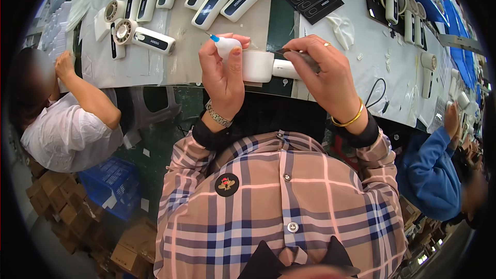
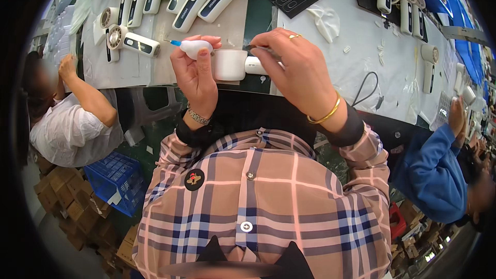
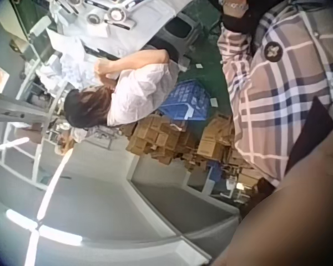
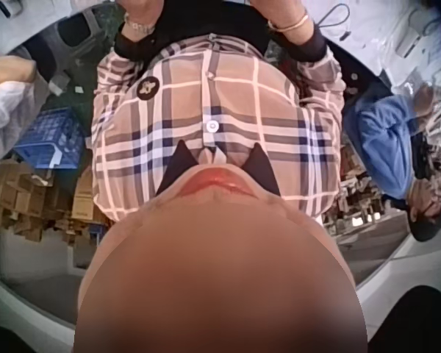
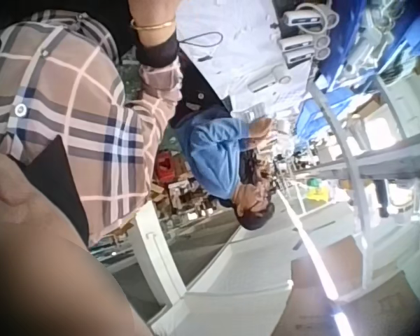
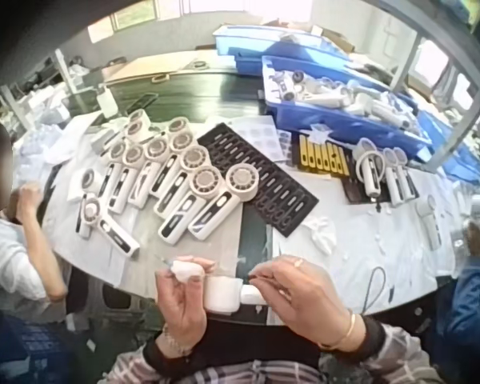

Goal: Applying a substance from an applicator bottle to small white components of handheld electronic beauty devices on an assembly line.

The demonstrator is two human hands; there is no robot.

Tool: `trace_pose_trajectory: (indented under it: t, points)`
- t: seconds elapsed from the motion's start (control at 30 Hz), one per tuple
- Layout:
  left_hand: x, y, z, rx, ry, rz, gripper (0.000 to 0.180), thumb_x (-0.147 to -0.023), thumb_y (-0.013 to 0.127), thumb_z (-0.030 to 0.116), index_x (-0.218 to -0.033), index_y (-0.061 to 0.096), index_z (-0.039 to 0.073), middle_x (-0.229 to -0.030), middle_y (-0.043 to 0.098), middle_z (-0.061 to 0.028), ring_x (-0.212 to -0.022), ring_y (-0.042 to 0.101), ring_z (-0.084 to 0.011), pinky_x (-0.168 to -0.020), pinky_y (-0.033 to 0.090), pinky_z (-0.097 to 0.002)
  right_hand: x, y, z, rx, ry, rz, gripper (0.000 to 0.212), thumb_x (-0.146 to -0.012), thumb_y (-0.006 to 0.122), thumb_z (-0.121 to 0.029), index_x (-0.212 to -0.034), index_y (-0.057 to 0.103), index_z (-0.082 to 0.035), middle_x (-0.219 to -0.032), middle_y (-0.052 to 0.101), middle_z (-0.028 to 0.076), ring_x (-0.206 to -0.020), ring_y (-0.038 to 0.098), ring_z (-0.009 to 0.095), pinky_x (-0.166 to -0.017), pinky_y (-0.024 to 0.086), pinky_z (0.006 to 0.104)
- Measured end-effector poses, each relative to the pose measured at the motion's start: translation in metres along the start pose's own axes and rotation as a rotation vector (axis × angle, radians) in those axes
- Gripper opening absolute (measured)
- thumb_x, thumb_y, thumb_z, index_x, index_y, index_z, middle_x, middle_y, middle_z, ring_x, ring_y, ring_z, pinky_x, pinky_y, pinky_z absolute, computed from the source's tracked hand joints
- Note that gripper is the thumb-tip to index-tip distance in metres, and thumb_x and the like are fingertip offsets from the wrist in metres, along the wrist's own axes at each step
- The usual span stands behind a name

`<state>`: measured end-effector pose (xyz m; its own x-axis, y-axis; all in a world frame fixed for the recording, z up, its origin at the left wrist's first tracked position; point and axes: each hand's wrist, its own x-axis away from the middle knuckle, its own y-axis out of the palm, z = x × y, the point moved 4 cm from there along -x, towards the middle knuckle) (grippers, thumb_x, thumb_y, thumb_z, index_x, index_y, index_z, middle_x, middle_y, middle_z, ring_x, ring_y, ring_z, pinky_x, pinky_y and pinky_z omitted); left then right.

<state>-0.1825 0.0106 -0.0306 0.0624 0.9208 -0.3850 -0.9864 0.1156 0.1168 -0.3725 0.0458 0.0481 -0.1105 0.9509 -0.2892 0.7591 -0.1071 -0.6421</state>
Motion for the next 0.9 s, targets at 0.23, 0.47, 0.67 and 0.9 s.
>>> trace_pose_trajectory:
  t: [0.23, 0.47, 0.67, 0.9]
  points:
    - [0.005, 0.0, -0.006, -0.061, -0.003, -0.008, 0.03, -0.109, 0.055, 0.013, -0.134, 0.042, 0.001, -0.12, 0.066, -0.0157, -0.102, 0.067, -0.0173, -0.09, 0.055, -0.0303, -0.01, 0.014, -0.01, 0.115, -0.139, 0.024, 0.016, -0.084, 0.077, 0.0, -0.099, 0.072, -0.002, -0.091, 0.071, 0.009, -0.081, 0.069, 0.026, -0.071, 0.054, 0.0332]
    - [0.003, 0.001, -0.001, -0.082, -0.035, -0.051, 0.028, -0.111, 0.051, 0.013, -0.133, 0.04, 0.001, -0.117, 0.066, -0.0182, -0.101, 0.066, -0.018, -0.092, 0.055, -0.0312, -0.014, 0.012, -0.014, 0.172, -0.192, 0.024, 0.017, -0.082, 0.078, 0.0, -0.098, 0.072, -0.004, -0.09, 0.072, 0.008, -0.081, 0.069, 0.027, -0.073, 0.054, 0.0347]
    - [0.002, 0.002, 0.0, -0.069, -0.041, -0.067, 0.029, -0.111, 0.051, 0.013, -0.134, 0.04, 0.001, -0.116, 0.066, -0.0171, -0.099, 0.066, -0.0175, -0.09, 0.055, -0.0306, -0.016, 0.013, -0.012, 0.184, -0.246, 0.029, 0.017, -0.082, 0.079, -0.001, -0.097, 0.072, -0.005, -0.09, 0.072, 0.008, -0.081, 0.068, 0.026, -0.073, 0.053, 0.0357]
    - [0.003, 0.001, -0.003, -0.101, -0.021, -0.104, 0.031, -0.111, 0.051, 0.011, -0.138, 0.041, 0.001, -0.112, 0.065, -0.0151, -0.096, 0.064, -0.016, -0.087, 0.054, -0.0292, -0.024, 0.01, -0.013, 0.187, -0.289, -0.081, 0.014, -0.084, 0.077, -0.003, -0.097, 0.072, -0.005, -0.09, 0.071, 0.008, -0.081, 0.068, 0.027, -0.073, 0.054, 0.0363]
